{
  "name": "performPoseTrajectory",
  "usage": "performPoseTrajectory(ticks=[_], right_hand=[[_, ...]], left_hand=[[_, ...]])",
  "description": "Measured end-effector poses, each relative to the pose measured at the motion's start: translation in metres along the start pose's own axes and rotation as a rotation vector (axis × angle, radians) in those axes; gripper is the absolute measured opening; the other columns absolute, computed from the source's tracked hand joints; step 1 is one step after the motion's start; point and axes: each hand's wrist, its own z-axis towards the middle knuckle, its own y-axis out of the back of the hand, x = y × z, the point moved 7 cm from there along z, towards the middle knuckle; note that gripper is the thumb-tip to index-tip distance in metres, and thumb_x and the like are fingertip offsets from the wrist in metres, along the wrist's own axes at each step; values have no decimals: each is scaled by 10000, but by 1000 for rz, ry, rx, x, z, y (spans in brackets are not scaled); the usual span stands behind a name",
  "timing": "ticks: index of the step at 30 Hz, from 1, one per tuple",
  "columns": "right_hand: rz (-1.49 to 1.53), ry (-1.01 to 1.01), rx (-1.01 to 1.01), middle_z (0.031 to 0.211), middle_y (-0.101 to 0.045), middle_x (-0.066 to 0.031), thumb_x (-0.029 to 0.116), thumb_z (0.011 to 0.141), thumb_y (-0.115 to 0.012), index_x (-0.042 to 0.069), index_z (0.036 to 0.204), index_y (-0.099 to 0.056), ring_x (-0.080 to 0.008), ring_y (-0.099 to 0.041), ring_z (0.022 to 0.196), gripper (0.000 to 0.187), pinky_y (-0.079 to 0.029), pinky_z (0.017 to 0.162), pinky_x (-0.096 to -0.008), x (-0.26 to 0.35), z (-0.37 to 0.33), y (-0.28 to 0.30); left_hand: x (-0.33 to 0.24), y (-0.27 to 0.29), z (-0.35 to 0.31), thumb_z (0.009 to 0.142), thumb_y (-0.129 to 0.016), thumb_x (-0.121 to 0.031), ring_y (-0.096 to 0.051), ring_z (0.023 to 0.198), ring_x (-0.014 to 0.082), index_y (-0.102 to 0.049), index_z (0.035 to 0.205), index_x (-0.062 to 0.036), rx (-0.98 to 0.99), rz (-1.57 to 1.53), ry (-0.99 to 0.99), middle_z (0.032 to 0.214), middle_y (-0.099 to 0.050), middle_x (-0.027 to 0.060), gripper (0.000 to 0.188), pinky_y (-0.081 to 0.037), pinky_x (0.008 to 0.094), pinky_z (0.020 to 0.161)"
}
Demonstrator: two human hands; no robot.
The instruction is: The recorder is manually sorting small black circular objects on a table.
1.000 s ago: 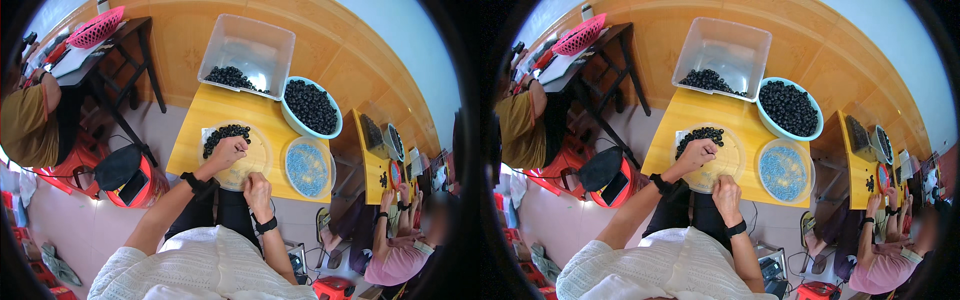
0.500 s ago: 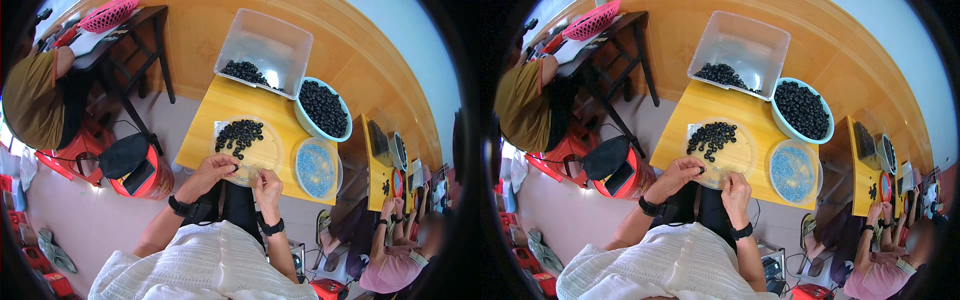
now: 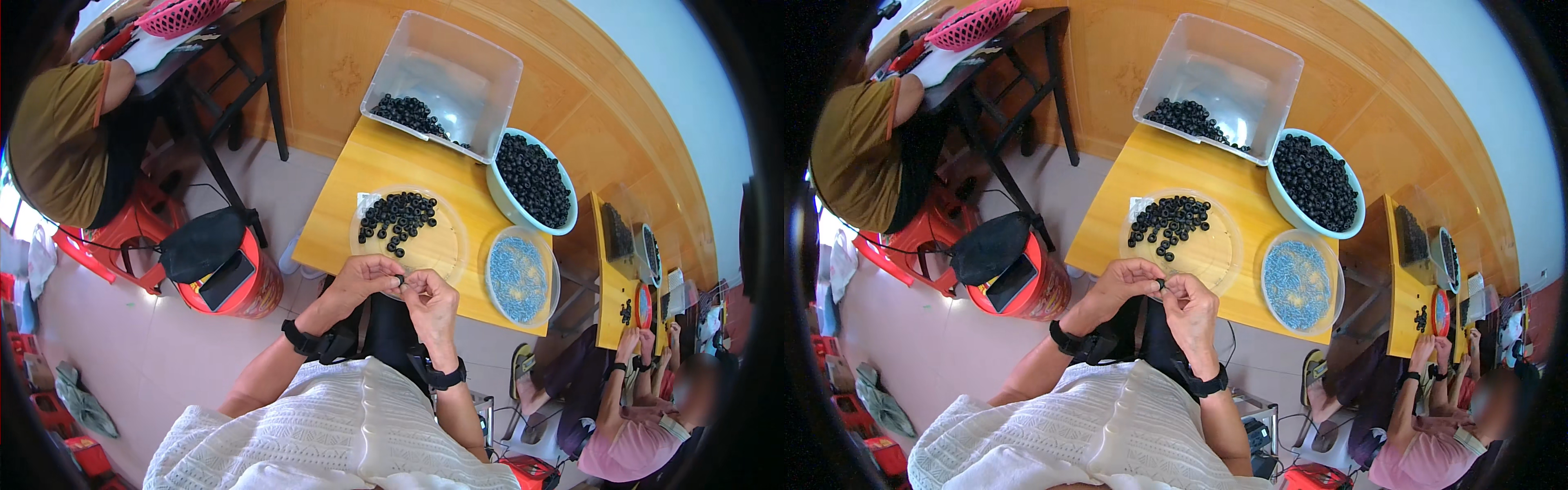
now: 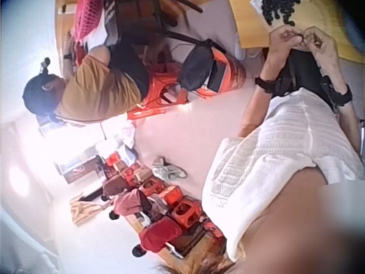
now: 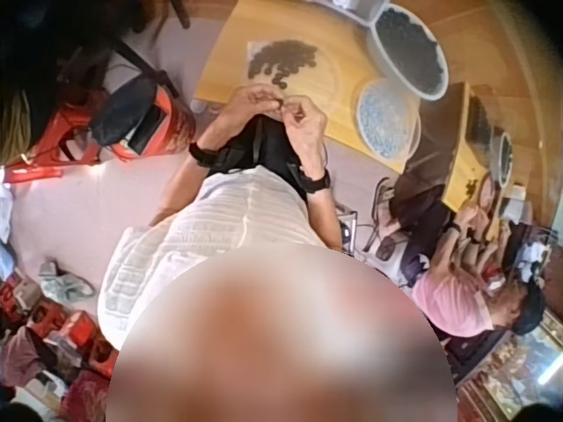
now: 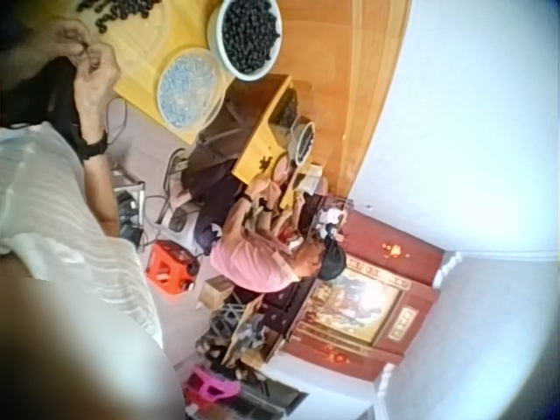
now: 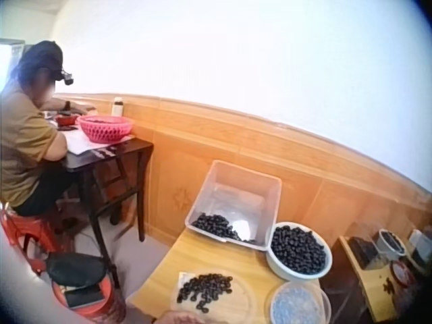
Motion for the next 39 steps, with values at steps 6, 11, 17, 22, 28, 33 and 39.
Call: performPoseTrajectory(ticks=[6, 11, 17, 22, 28, 33, 39], right_hand=[[150, -92, 38, 737, -588, -19, -96, 751, -607, -14, 832, -569, -65, -564, 656, 121, -481, 577, -190, -5, 3, 0], [-134, 184, -60, 755, -589, -56, -71, 749, -613, -35, 857, -616, -102, -587, 653, 115, -474, 562, -197, 27, 2, -3], [-273, 272, 15, 744, -586, -117, -47, 740, -590, -24, 863, -639, -219, -607, 654, 135, -479, 564, -266, 41, 22, -12], [-583, 256, -37, 742, -609, -167, -22, 723, -567, -6, 821, -650, -307, -612, 664, 130, -482, 606, -352, -4, 90, 19], [-766, 263, 83, 768, -624, -165, -42, 662, -565, 13, 796, -658, -327, -613, 708, 172, -490, 657, -383, -40, 131, 2], [-869, 283, 133, 761, -631, -162, -43, 639, -578, -2, 793, -646, -295, -622, 713, 174, -496, 652, -361, -46, 134, -9], [-776, 241, 151, 755, -620, -177, -66, 634, -583, -18, 777, -620, -300, -615, 694, 155, -493, 635, -352, -54, 134, -3]], left_hand=[[-3, -1, 0, 813, -612, -43, -604, 811, 113, -586, 981, 6, 24, -1, -33, 905, -615, 44, 176, -487, 240, 766], [5, 9, 1, 834, -588, -41, -601, 833, 121, -577, 987, -3, -58, -107, 30, 911, -611, 48, 158, -482, 236, 761], [7, 31, 1, 865, -552, -56, -614, 845, 156, -555, 1021, -14, -71, -363, 13, 940, -613, 79, 162, -497, 249, 762], [-1, 35, -1, 865, -550, -55, -619, 858, 165, -556, 1011, -16, -96, -382, 22, 970, -616, 105, 151, -505, 248, 771], [3, 45, -3, 863, -552, -52, -627, 848, 169, -560, 1007, -16, -87, -419, 6, 966, -623, 115, 149, -513, 247, 763], [1, 48, -6, 862, -552, -51, -629, 842, 169, -565, 1004, -17, -90, -438, 7, 959, -626, 115, 146, -513, 246, 761], [1, 48, -6, 858, -557, -48, -631, 837, 169, -568, 1008, -18, -93, -433, 5, 957, -627, 109, 153, -512, 242, 756]])
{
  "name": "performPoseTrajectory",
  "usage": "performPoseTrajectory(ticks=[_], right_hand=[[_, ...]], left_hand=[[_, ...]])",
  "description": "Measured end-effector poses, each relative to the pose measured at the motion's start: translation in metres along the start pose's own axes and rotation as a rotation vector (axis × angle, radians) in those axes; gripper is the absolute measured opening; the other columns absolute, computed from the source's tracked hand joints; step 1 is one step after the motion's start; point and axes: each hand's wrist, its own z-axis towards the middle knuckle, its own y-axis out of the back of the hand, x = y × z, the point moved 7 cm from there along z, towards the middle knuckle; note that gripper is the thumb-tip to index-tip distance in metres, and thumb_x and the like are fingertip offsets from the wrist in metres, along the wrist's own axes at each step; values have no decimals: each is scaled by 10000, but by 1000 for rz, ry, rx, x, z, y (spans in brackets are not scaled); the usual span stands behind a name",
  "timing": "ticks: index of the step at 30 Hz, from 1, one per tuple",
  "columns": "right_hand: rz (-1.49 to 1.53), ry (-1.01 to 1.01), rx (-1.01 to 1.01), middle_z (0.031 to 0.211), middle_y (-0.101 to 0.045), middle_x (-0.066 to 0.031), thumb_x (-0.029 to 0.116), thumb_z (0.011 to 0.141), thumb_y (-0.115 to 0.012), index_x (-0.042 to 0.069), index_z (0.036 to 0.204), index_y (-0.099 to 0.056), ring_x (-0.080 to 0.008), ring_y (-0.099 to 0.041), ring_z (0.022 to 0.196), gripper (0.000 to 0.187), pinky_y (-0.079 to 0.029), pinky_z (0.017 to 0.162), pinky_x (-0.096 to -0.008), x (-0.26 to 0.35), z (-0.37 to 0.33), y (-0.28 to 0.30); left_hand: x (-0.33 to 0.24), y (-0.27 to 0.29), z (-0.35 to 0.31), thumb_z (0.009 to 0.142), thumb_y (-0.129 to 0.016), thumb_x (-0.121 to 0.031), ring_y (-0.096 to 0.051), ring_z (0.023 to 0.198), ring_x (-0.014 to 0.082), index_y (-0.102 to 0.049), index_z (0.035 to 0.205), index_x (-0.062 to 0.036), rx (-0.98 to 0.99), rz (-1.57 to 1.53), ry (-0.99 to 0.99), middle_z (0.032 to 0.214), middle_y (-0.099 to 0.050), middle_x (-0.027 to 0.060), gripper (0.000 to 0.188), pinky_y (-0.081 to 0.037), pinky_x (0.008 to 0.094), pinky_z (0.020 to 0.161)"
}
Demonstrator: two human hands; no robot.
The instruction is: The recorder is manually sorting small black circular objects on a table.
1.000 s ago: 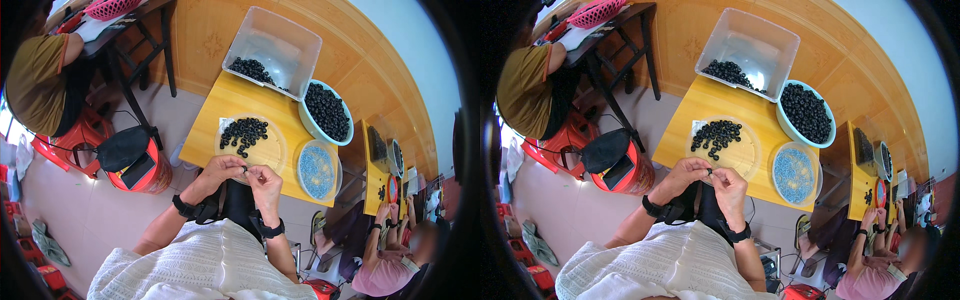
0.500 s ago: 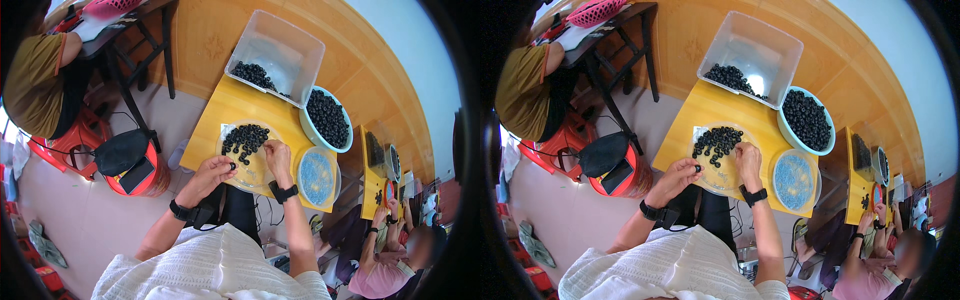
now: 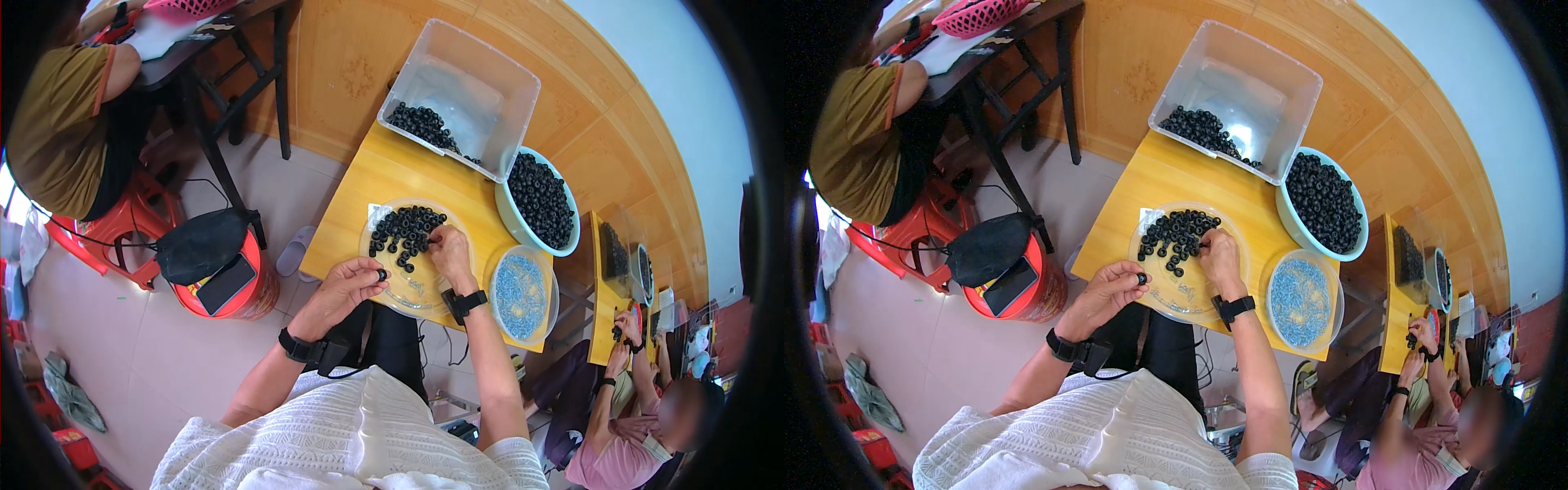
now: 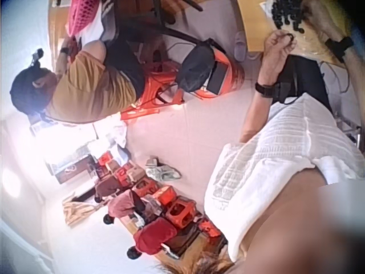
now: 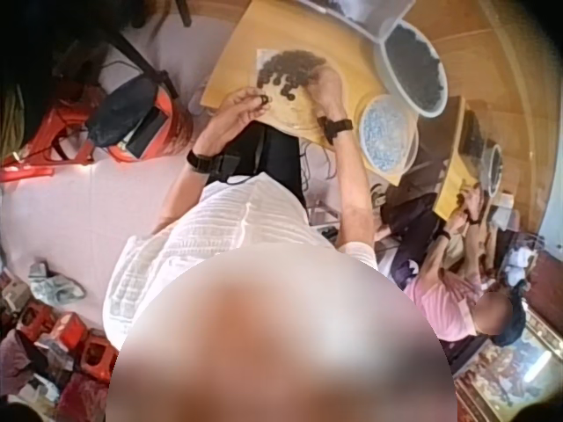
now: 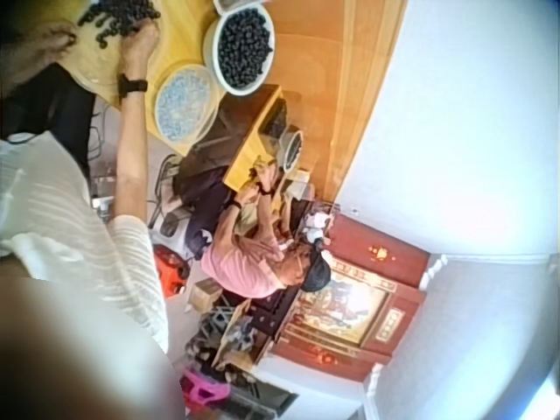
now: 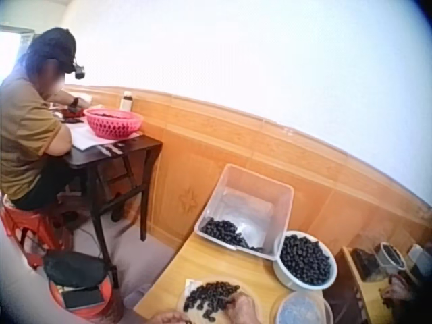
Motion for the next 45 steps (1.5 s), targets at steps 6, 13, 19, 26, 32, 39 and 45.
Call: performPoseTrajectory(ticks=[6, 13, 19, 26, 32, 39, 45], right_hand=[[218, -112, 13, 726, -620, -109, -82, 675, -547, -26, 788, -599, -167, -613, 653, 137, -497, 593, -274, -15, -9, 2], [1058, -350, -27, 758, -598, -53, -96, 706, -540, -14, 794, -572, -109, -571, 643, 125, -518, 669, -242, 9, -44, 18], [1220, -357, -101, 748, -579, -67, -67, 724, -539, -12, 782, -558, -119, -582, 694, 82, -526, 708, -271, 22, -65, 32], [1101, -282, 22, 805, -576, -44, -54, 760, -561, -37, 877, -610, -104, -583, 716, 128, -494, 699, -242, 63, -90, 33], [840, -176, -75, 830, -588, -59, -73, 756, -579, -39, 885, -620, -112, -601, 728, 140, -478, 649, -215, 83, -95, 50], [600, -73, -117, 762, -599, -81, -69, 752, -584, -32, 826, -632, -134, -611, 665, 95, -487, 582, -224, 100, -93, 56], [414, -18, -151, 713, -592, -113, -84, 726, -578, -36, 789, -621, -172, -622, 621, 90, -483, 544, -248, 106, -96, 55]], left_hand=[[2, -5, 0, 854, -561, -42, -629, 839, 161, -570, 1004, -24, 26, -5, 6, 957, -624, 94, 151, -511, 241, 754], [5, -15, 2, 864, -549, -47, -624, 845, 151, -559, 1003, -23, 27, 18, 25, 947, -618, 81, 142, -511, 241, 759], [11, -25, 4, 865, -542, -36, -627, 839, 152, -557, 1000, -20, 63, 14, 42, 950, -616, 77, 137, -516, 237, 754], [14, -31, 2, 855, -555, -28, -623, 857, 150, -568, 1014, -18, 52, 66, 41, 966, -612, 65, 160, -515, 248, 775], [13, -35, 1, 845, -566, -18, -619, 866, 152, -572, 1010, -14, 67, 116, 30, 972, -608, 58, 165, -514, 255, 791], [13, -35, 0, 825, -591, -16, -615, 841, 139, -577, 997, -15, 57, 159, -2, 944, -614, 58, 172, -510, 249, 776], [10, -37, -2, 797, -627, -17, -617, 808, 137, -591, 958, -7, 58, 343, -68, 880, -631, 61, 166, -498, 246, 757]])
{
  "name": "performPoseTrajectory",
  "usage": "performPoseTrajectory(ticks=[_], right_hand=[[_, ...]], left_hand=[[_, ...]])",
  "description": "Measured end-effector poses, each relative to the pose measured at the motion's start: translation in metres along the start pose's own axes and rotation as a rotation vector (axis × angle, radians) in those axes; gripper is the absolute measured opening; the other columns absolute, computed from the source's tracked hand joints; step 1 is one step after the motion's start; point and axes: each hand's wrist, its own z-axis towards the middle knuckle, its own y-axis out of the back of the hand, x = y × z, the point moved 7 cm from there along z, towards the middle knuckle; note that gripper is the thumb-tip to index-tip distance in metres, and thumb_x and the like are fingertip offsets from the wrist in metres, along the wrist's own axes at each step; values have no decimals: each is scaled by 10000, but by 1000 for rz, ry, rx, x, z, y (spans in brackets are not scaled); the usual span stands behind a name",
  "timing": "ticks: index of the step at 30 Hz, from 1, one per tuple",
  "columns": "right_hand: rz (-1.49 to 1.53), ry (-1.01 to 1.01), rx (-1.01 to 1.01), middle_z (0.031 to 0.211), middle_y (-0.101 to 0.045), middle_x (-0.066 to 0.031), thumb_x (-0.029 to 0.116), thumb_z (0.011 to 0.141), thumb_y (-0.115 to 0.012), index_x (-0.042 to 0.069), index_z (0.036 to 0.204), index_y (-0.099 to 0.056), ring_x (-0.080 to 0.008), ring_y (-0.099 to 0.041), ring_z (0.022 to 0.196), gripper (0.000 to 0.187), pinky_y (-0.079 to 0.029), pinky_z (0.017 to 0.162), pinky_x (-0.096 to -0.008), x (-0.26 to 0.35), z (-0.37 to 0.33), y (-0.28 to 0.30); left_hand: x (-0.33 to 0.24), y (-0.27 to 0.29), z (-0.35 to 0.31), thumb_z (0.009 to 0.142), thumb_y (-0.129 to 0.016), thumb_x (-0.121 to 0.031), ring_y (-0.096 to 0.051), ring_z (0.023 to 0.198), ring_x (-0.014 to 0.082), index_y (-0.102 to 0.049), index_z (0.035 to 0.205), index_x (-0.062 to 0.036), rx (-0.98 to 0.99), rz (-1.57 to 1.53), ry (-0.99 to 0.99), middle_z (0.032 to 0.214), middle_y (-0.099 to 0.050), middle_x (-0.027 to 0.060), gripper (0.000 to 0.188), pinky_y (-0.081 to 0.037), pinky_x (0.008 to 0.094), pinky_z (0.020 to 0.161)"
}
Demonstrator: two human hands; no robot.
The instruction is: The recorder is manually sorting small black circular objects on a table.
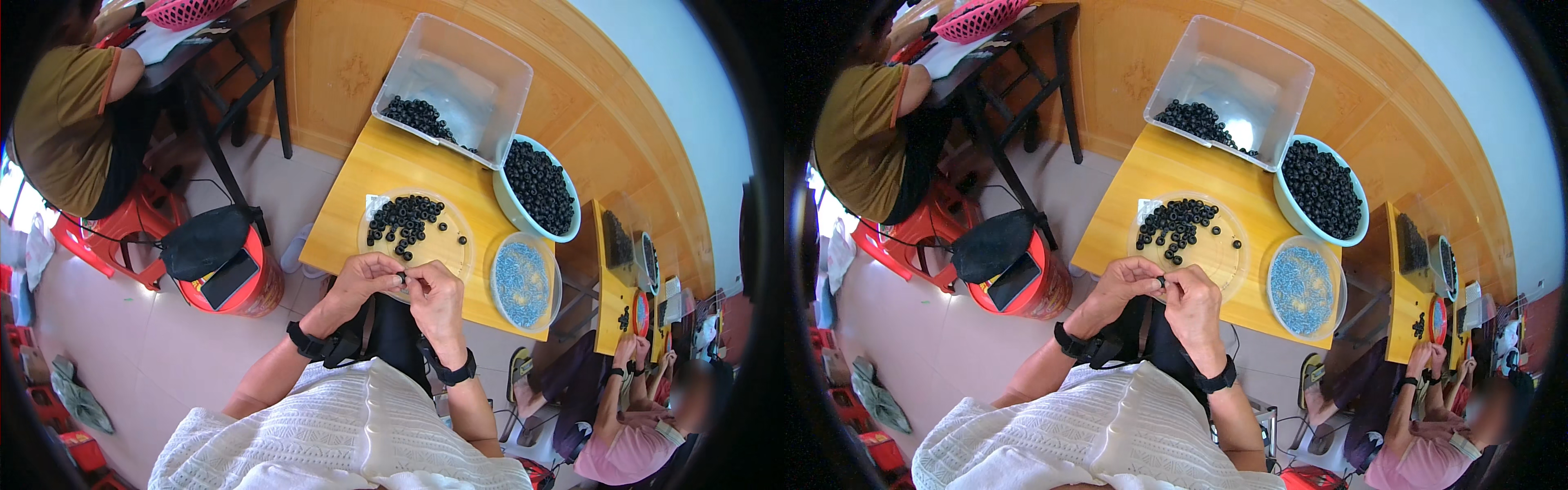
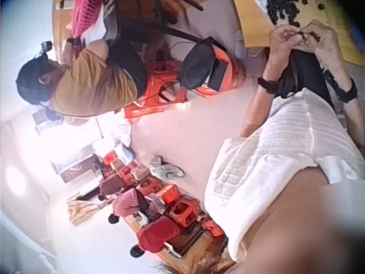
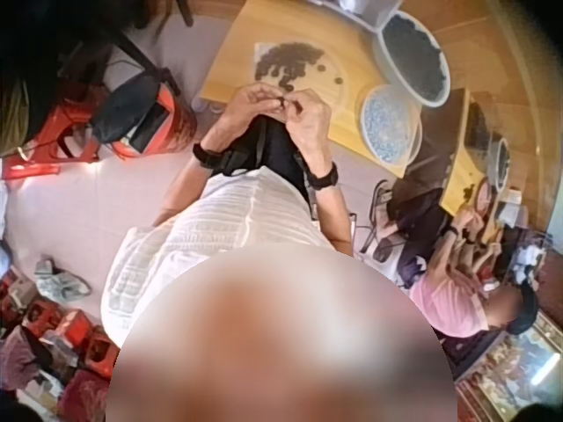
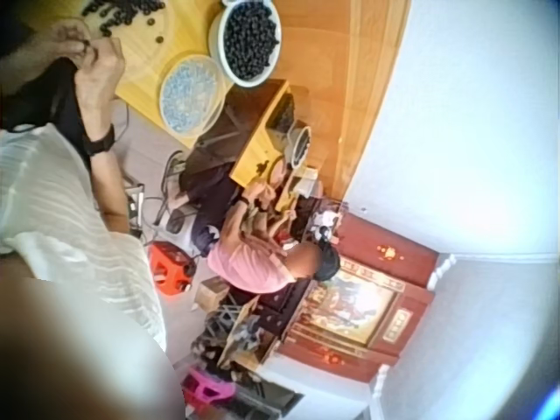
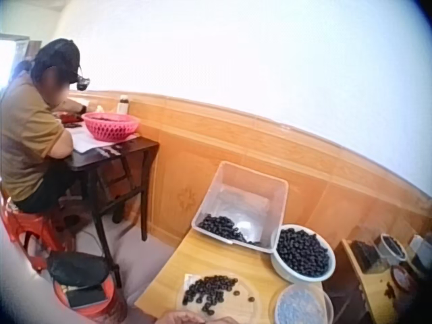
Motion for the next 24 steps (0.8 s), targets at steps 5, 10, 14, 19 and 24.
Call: performPoseTrajectory(ticks=[5, 10, 14, 19, 24], right_hand=[[-195, 48, -40, 699, -590, -123, -90, 709, -567, -35, 783, -604, -184, -616, 604, 99, -474, 531, -264, 8, 0, 0], [62, -237, -16, 679, -607, -120, -42, 716, -581, -27, 793, -605, -203, -612, 592, 82, -481, 549, -291, -6, 4, 6], [126, -306, 62, 685, -625, -115, -37, 728, -584, -39, 807, -612, -151, -613, 593, 84, -479, 540, -256, -22, 2, 3], [73, -219, -29, 647, -596, -125, -48, 727, -564, -36, 765, -589, -186, -594, 557, 48, -462, 522, -284, -13, -1, 1], [-158, 50, -199, 664, -557, -143, -78, 720, -551, -52, 785, -556, -217, -567, 548, 71, -449, 522, -304, 10, -2, 2]], left_hand=[[-7, -8, -1, 799, -611, 21, -612, 800, 121, -592, 920, 18, -51, 47, -148, 875, -640, 84, 123, -496, 249, 758], [-7, -7, -2, 794, -612, 35, -610, 809, 124, -592, 905, 18, -87, 91, -153, 880, -640, 87, 114, -495, 250, 763], [-11, -11, -1, 790, -600, 54, -610, 788, 114, -591, 899, 30, -88, 95, -168, 871, -640, 82, 112, -500, 237, 734], [-10, -10, 2, 786, -598, 66, -610, 784, 111, -591, 897, 35, -132, 127, -217, 862, -639, 84, 116, -502, 228, 721], [-11, -11, 5, 784, -597, 70, -608, 782, 106, -592, 887, 41, -212, 172, -297, 848, -638, 79, 107, -500, 217, 713]])
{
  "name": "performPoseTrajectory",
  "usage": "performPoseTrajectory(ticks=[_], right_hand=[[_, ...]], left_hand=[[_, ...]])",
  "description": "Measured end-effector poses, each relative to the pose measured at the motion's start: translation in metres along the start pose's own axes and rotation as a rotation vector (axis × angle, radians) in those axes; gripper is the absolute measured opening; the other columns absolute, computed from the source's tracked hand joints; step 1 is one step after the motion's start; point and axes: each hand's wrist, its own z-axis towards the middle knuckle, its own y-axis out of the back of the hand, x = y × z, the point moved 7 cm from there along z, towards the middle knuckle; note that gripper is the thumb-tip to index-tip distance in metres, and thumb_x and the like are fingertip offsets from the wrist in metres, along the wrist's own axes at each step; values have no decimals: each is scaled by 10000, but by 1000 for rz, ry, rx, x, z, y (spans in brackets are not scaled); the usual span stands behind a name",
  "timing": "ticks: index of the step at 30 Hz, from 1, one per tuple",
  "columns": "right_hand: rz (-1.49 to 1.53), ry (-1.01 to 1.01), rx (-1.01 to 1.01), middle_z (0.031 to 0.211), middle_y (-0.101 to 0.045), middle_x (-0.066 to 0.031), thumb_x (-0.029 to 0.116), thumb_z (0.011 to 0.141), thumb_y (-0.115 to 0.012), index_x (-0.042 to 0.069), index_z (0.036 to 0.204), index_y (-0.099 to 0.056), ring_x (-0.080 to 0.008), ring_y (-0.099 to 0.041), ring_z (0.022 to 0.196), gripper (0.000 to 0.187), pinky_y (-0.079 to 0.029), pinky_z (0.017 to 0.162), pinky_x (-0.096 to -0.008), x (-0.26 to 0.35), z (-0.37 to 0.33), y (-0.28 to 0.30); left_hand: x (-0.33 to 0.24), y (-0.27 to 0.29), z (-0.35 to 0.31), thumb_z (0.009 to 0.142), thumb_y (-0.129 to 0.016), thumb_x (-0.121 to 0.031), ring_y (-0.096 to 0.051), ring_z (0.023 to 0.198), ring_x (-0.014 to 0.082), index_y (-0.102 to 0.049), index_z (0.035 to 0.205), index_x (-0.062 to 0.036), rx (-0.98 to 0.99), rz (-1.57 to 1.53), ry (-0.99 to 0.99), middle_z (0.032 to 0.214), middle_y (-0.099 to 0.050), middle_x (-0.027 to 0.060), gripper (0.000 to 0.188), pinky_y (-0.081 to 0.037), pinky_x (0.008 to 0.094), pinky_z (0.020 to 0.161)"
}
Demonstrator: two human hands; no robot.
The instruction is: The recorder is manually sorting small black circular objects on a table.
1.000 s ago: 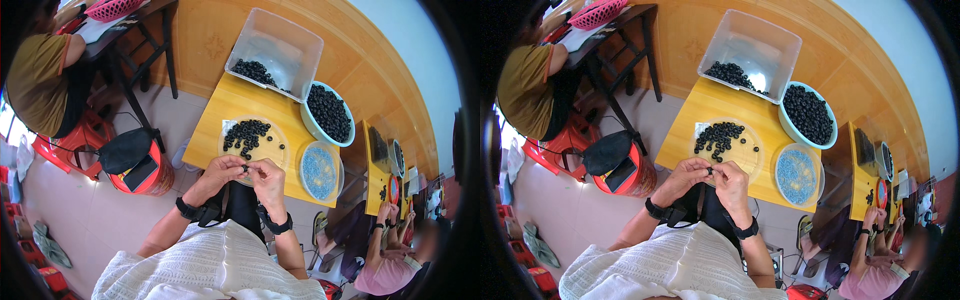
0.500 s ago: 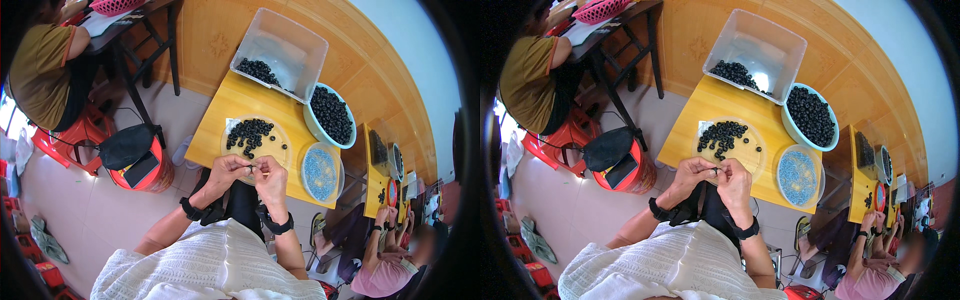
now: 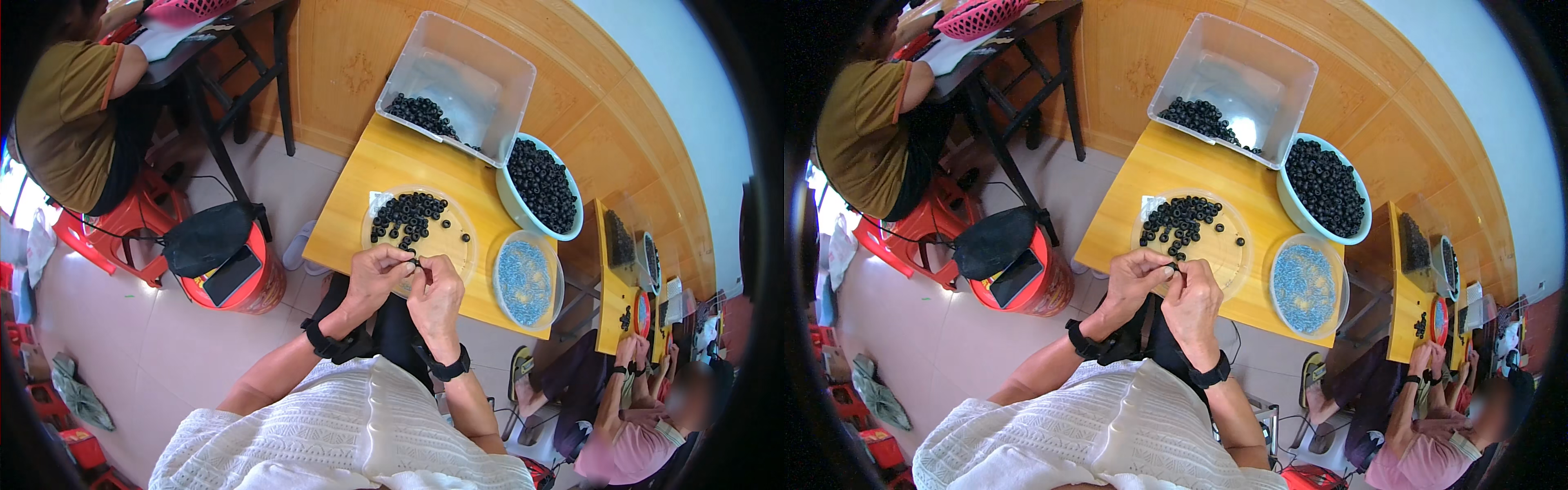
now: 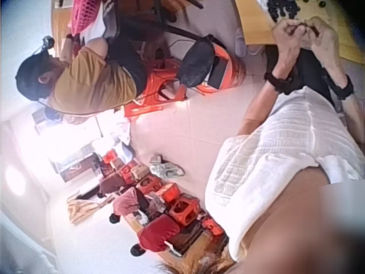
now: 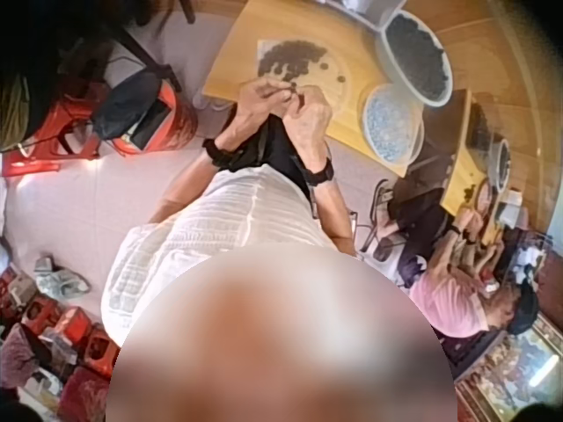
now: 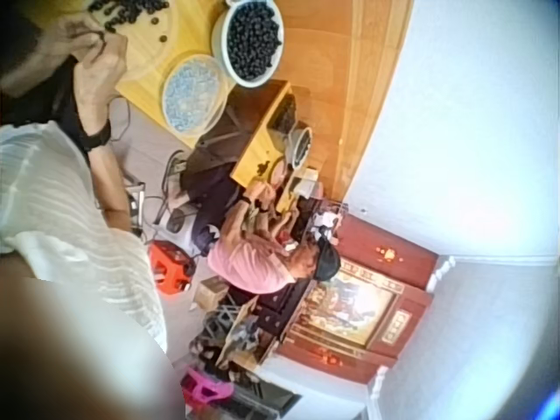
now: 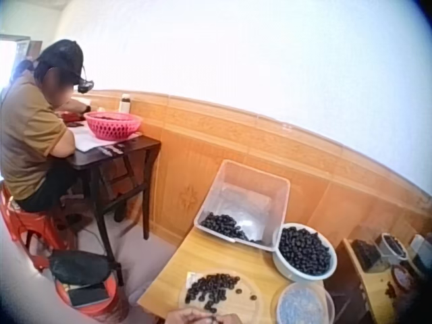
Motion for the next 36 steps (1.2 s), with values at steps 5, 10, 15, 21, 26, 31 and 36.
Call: performPoseTrajectory(ticks=[5, 10, 15, 21, 26, 31, 36], right_hand=[[86, -66, 57, 776, -514, -158, -69, 711, -576, -49, 885, -533, -282, -569, 650, 181, -455, 570, -345, -1, -4, -8], [47, -8, -17, 794, -491, -146, -66, 691, -616, -39, 936, -525, -269, -552, 664, 262, -455, 585, -339, -4, -6, -12], [16, 5, -54, 780, -504, -137, -71, 669, -627, -35, 905, -551, -267, -555, 659, 250, -458, 583, -340, -10, -5, -12], [36, -33, 33, 756, -514, -136, -51, 659, -636, -33, 869, -573, -283, -561, 639, 220, -458, 576, -349, -20, 1, -9], [-26, -16, 100, 749, -520, -143, -45, 647, -630, -31, 849, -578, -295, -562, 654, 208, -453, 579, -366, -17, 1, -10], [-66, 0, 154, 742, -520, -153, -39, 651, -615, -29, 819, -571, -324, -551, 679, 174, -445, 589, -390, -15, 4, -13], [-120, 97, 158, 690, -525, -132, -31, 693, -632, -31, 805, -574, -264, -567, 574, 126, -451, 525, -346, -16, 3, -17]], left_hand=[[3, 5, 3, 778, -606, 55, -603, 756, 97, -599, 872, 28, -51, -56, 58, 827, -637, 66, 98, -496, 213, 679], [12, 5, 2, 784, -608, 33, -609, 746, 110, -601, 871, 11, -98, -120, 117, 818, -639, 70, 90, -495, 224, 682], [18, 4, -1, 792, -607, 16, -617, 755, 119, -597, 885, 4, -113, -159, 205, 820, -640, 76, 95, -497, 229, 693], [12, 3, 0, 849, -561, -76, -573, 716, 83, -619, 920, 22, -55, -79, 286, 811, -624, 38, 134, -481, 218, 676], [18, -1, -1, 883, -517, -152, -540, 687, 60, -641, 877, 28, 148, 150, 371, 747, -609, 15, 219, -464, 204, 647], [23, 2, 0, 866, -532, -147, -539, 638, 67, -640, 791, 37, 113, 177, 333, 676, -596, 18, 226, -460, 209, 595], [25, 5, 1, 860, -535, -145, -533, 600, 69, -627, 739, 50, 69, 245, 292, 637, -584, 25, 247, -455, 208, 556]])
